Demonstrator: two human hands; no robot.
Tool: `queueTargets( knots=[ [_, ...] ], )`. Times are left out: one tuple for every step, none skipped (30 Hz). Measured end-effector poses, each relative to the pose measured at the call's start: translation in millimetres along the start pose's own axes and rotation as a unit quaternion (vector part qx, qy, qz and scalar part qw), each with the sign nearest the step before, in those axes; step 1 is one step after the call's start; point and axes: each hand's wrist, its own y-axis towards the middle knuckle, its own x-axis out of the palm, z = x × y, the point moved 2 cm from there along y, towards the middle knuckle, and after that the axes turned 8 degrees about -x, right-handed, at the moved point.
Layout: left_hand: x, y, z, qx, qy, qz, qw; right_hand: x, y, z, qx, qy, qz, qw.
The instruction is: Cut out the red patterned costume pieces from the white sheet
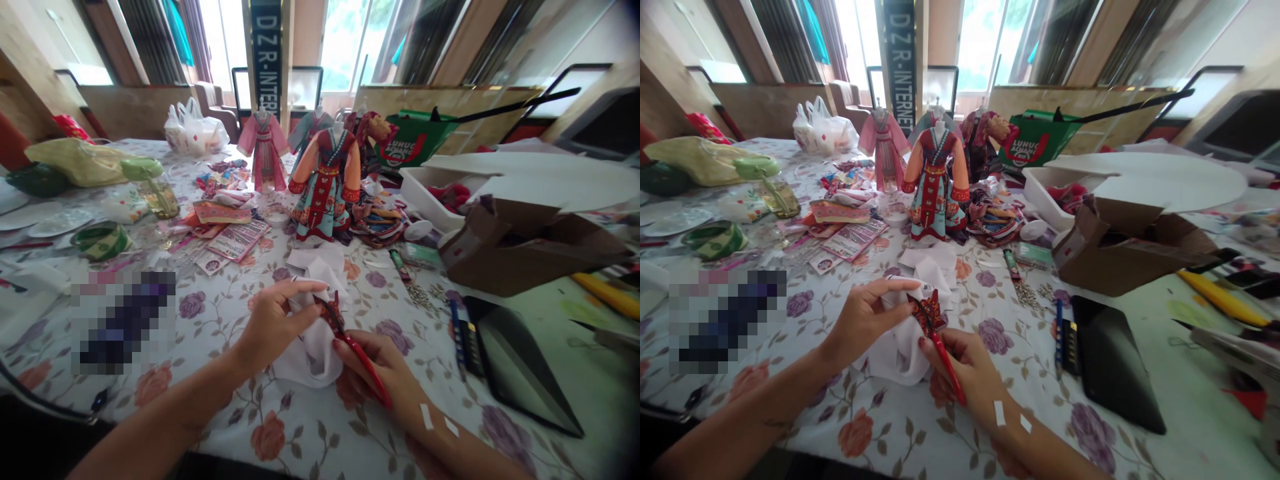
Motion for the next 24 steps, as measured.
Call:
queueTargets(
  knots=[
    [0.0,-0.1,0.2,0.004,0.0,0.001,1.0,-0.3,0.2,0.1,-0.003,0.001,-0.003,1.0],
    [0.0,-0.3,0.4,0.007,0.002,0.003,1.0,-0.5,0.3,0.1,-0.005,0.0,-0.007,1.0],
    [-0.2,-0.6,0.6,0.009,0.006,0.006,1.0,-0.7,0.4,0.0,-0.006,0.0,-0.012,1.0],
    [-0.4,-0.9,0.7,0.009,0.012,0.008,1.0,-0.7,0.4,-0.2,-0.006,0.0,-0.016,1.0],
    [-0.6,-1.2,0.9,0.008,0.018,0.01,1.0,-0.7,0.3,-0.3,-0.005,-0.002,-0.017,1.0],
    [-0.8,-1.4,1.0,0.006,0.024,0.011,1.0,-0.6,0.0,-0.3,-0.003,-0.001,-0.018,1.0],
    [-0.8,-1.5,1.1,0.003,0.028,0.011,1.0,-0.5,-0.2,-0.3,0.0,0.0,-0.017,1.0],
    [-0.7,-1.5,1.2,0.001,0.029,0.011,1.0,-0.2,-0.5,-0.3,0.004,0.0,-0.015,1.0],
    [-0.5,-1.4,1.4,0.0,0.028,0.011,1.0,0.0,-0.7,-0.4,0.006,0.0,-0.012,1.0],
    [-0.3,-1.3,1.5,0.0,0.027,0.011,1.0,0.3,-0.9,-0.6,0.008,0.0,-0.01,1.0],
    [-0.1,-1.2,1.5,-0.001,0.026,0.011,1.0,0.6,-0.8,-0.8,0.01,-0.001,-0.009,1.0],
    [0.1,-1.2,1.5,-0.001,0.026,0.011,1.0,0.7,-0.7,-1.1,0.011,-0.004,-0.006,1.0],
    [0.2,-1.2,1.5,0.0,0.026,0.012,1.0,0.8,-0.4,-1.3,0.011,-0.007,-0.003,1.0],
    [0.1,-1.3,1.4,0.0,0.027,0.013,1.0,0.8,0.0,-1.4,0.011,-0.008,-0.002,1.0],
    [0.1,-1.4,1.4,0.002,0.027,0.012,1.0,0.9,0.5,-1.4,0.01,-0.009,-0.003,1.0],
    [-0.1,-1.5,1.4,0.004,0.025,0.012,1.0,0.9,0.9,-1.2,0.009,-0.008,-0.003,1.0],
    [-0.2,-1.6,1.5,0.005,0.022,0.011,1.0,0.8,1.3,-0.8,0.009,-0.005,-0.003,1.0],
    [-0.2,-1.6,1.6,0.006,0.02,0.01,1.0,0.8,1.5,-0.3,0.01,-0.001,-0.004,1.0],
    [-0.3,-1.6,1.7,0.006,0.019,0.01,1.0,0.7,1.6,0.3,0.011,0.001,-0.002,1.0],
    [-0.2,-1.5,1.8,0.004,0.019,0.01,1.0,0.5,1.6,0.8,0.012,0.002,-0.001,1.0],
    [-0.1,-1.4,1.9,0.002,0.022,0.012,1.0,0.3,1.5,1.2,0.013,0.002,0.001,1.0],
    [0.1,-1.2,1.9,-0.001,0.025,0.013,1.0,0.2,1.4,1.5,0.014,0.001,0.002,1.0],
    [0.2,-1.1,1.8,-0.002,0.027,0.013,1.0,0.1,1.1,1.5,0.014,0.001,0.001,1.0],
    [0.3,-1.0,1.7,-0.003,0.027,0.013,1.0,0.1,0.9,1.4,0.013,0.003,0.0,1.0]
  ],
)
